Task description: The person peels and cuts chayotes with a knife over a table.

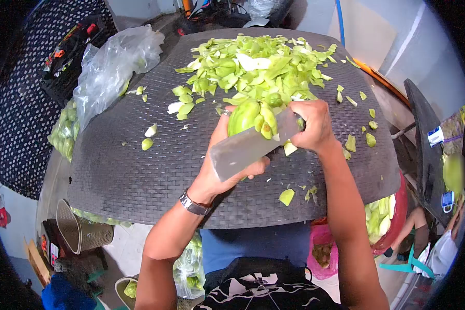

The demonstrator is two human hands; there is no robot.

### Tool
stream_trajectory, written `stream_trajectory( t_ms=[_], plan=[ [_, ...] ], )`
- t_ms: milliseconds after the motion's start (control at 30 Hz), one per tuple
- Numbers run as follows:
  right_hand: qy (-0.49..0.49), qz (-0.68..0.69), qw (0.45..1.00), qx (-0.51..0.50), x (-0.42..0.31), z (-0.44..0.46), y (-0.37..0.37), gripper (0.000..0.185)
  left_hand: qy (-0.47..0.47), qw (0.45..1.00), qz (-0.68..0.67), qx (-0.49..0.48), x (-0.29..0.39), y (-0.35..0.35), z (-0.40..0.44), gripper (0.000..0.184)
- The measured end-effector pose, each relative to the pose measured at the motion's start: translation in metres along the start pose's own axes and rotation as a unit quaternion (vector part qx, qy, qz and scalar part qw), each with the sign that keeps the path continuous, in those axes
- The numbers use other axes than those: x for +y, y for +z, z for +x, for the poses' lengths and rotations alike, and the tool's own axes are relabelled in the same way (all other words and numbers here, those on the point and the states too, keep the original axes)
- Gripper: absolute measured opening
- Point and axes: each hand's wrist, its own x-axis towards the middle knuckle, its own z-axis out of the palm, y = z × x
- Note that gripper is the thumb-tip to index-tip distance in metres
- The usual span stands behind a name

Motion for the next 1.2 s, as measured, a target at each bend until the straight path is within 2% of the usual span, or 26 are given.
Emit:
stream_trajectory(
  t_ms=[100, 200, 267, 367, 400, 433, 500, 533, 633, 667, 767, 867, 900, 933, 1000, 1100, 1167, 1200],
  plan=[
    [0.02, -0.018, 1.0, -0.008, 0.003, -0.001, -0.002, 0.022, -0.055, 0.998, -0.016, 0.018, 0.001, 0.002, 0.001, 0.079],
    [0.032, -0.028, 0.999, -0.017, -0.008, 0.004, -0.005, 0.018, -0.048, 0.997, 0.009, 0.062, -0.009, 0.009, -0.002, 0.08],
    [0.031, -0.023, 0.999, -0.026, -0.001, 0.0, 0.0, 0.016, -0.122, 0.992, 0.039, -0.016, -0.007, -0.004, 0.01, 0.081],
    [0.152, -0.146, 0.977, -0.039, 0.035, -0.003, -0.006, 0.015, 0.019, 0.995, 0.09, -0.028, -0.004, 0.004, 0.003, 0.086],
    [0.186, -0.152, 0.965, -0.102, 0.026, 0.0, -0.012, 0.016, 0.014, 0.997, 0.076, -0.016, -0.005, 0.012, 0.004, 0.084],
    [0.185, -0.151, 0.968, -0.079, 0.019, 0.0, -0.011, 0.017, 0.008, 0.998, 0.058, -0.004, -0.006, 0.017, 0.005, 0.081],
    [0.173, -0.147, 0.973, -0.044, 0.008, 0.002, -0.007, 0.02, -0.115, 0.993, -0.003, -0.038, 0.004, 0.006, 0.009, 0.082],
    [0.264, -0.124, 0.954, -0.066, -0.001, 0.006, -0.011, 0.024, -0.107, 0.993, -0.029, -0.05, 0.003, 0.0, 0.01, 0.075],
    [0.346, -0.131, 0.92, -0.131, 0.003, 0.01, -0.011, 0.027, -0.154, 0.965, -0.214, 0.002, 0.004, -0.011, 0.015, 0.067],
    [0.34, -0.149, 0.921, -0.114, -0.001, 0.009, -0.013, 0.024, -0.116, 0.976, -0.176, 0.043, 0.003, -0.004, 0.016, 0.064],
    [0.357, -0.197, 0.911, -0.063, 0.002, 0.006, -0.011, 0.029, -0.088, 0.99, -0.11, 0.031, -0.003, -0.012, 0.016, 0.064],
    [0.313, -0.17, 0.932, -0.061, 0.006, 0.007, -0.017, 0.026, -0.097, 0.987, -0.12, 0.038, -0.009, -0.018, 0.017, 0.067],
    [0.247, -0.11, 0.961, -0.058, 0.004, 0.007, -0.019, 0.024, -0.094, 0.988, -0.12, 0.038, -0.01, -0.019, 0.019, 0.069],
    [0.179, -0.049, 0.981, -0.056, -0.001, 0.005, -0.019, 0.022, -0.093, 0.994, -0.042, 0.047, -0.011, -0.023, 0.021, 0.075],
    [0.056, 0.041, 0.996, -0.063, -0.012, 0.003, -0.017, 0.02, -0.017, 0.995, 0.082, 0.054, -0.022, -0.026, 0.02, 0.08],
    [-0.017, 0.004, 0.997, -0.077, -0.037, 0.006, -0.011, 0.021, 0.072, 0.94, 0.32, 0.098, -0.015, -0.016, 0.016, 0.078],
    [-0.028, 0.007, 0.996, -0.085, -0.03, 0.002, -0.006, 0.023, 0.004, 0.942, 0.308, 0.134, 0.0, -0.001, 0.014, 0.06],
    [-0.032, 0.012, 0.996, -0.088, -0.029, 0.003, -0.006, 0.023, -0.002, 0.936, 0.326, 0.137, 0.006, 0.003, 0.013, 0.061]
  ],
)
